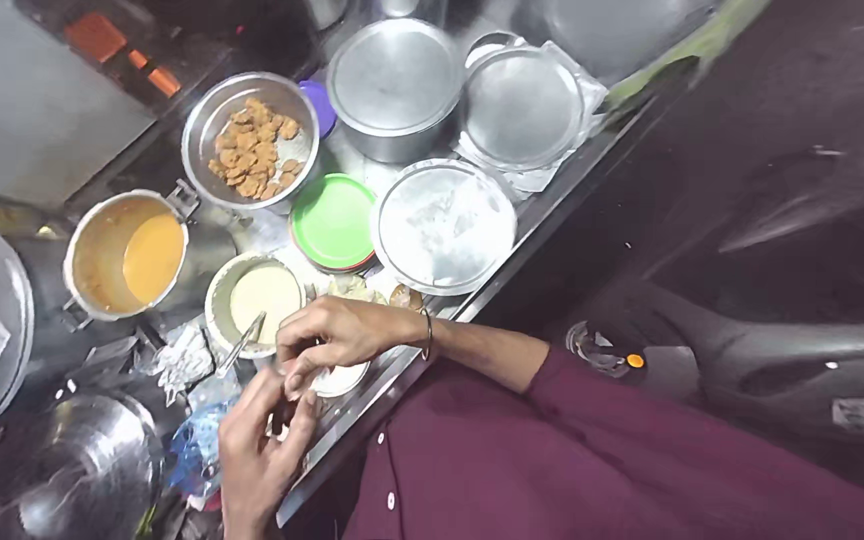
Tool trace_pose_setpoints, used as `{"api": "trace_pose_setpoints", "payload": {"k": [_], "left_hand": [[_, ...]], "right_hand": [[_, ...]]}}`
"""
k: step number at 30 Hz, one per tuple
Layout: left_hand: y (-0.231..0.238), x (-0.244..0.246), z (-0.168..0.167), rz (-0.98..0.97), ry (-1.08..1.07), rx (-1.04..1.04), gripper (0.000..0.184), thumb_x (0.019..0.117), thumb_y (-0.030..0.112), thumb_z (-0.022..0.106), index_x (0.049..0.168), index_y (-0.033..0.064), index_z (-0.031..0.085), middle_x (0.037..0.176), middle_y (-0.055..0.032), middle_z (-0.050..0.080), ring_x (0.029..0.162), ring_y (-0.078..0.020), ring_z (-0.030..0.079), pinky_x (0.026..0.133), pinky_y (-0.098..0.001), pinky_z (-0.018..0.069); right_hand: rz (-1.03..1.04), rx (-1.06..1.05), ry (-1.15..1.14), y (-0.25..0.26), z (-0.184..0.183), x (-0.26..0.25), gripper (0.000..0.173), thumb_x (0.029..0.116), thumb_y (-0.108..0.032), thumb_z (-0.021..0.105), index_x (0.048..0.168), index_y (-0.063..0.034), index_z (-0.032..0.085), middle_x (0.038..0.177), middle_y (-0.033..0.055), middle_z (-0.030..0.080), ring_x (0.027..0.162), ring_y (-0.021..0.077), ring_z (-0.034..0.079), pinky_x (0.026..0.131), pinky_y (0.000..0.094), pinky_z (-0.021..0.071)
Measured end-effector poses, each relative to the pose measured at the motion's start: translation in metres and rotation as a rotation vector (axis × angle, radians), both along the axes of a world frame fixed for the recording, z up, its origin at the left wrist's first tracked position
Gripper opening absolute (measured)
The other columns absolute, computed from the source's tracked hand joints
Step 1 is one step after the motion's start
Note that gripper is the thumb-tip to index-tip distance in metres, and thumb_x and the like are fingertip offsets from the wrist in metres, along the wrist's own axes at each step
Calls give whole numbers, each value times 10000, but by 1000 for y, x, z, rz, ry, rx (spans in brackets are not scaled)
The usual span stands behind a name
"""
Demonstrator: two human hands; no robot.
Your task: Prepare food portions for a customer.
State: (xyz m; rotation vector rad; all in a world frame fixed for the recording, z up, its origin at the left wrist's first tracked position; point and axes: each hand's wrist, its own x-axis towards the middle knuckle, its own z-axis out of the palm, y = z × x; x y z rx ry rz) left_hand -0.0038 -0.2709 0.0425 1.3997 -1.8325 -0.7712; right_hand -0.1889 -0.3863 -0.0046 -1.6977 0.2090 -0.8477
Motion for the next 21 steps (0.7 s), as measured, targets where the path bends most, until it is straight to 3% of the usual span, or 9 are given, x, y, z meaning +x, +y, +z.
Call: {"api": "trace_pose_setpoints", "payload": {"k": [5,10,13,15,18,21], "left_hand": [[-1,1,12,168,-21,-78,186,919,284,670,883,107,716,842,40,640,716,-38,610,612,-207,544],[-1,-22,18,427,-161,-270,296,980,307,634,923,21,685,902,-35,615,783,-64,621,671,-205,554],[-6,-41,10,589,-303,-357,346,999,314,614,1005,-24,685,955,-118,625,847,-124,621,745,-244,550],[-10,-46,6,625,-275,-374,294,989,278,651,1050,-8,683,967,-108,608,831,-113,601,736,-230,537],[-16,-43,0,646,-176,-374,184,947,149,655,1048,-1,691,928,-96,627,758,-118,614,660,-255,557],[-13,-48,1,658,-121,-383,158,939,121,631,1033,11,696,928,-86,646,783,-130,624,671,-273,553]], "right_hand": [[170,212,2,0,13,6,163,1027,-110,609,978,32,674,795,81,660,705,111,641,669,283,550],[89,231,-72,5,27,8,167,1032,-94,587,962,42,654,782,76,612,717,104,592,667,268,499],[18,243,-91,10,30,8,194,1040,-86,542,977,51,665,859,87,664,790,114,648,739,298,560],[1,274,-115,17,30,7,193,1054,-71,517,1014,56,656,947,88,682,864,111,681,802,306,605],[-72,102,-53,19,27,4,203,1072,-137,522,999,12,638,915,59,660,838,87,654,763,267,585],[-89,-31,-12,22,29,-3,256,1086,-218,522,971,-17,630,829,26,618,756,45,594,696,216,523]]}}
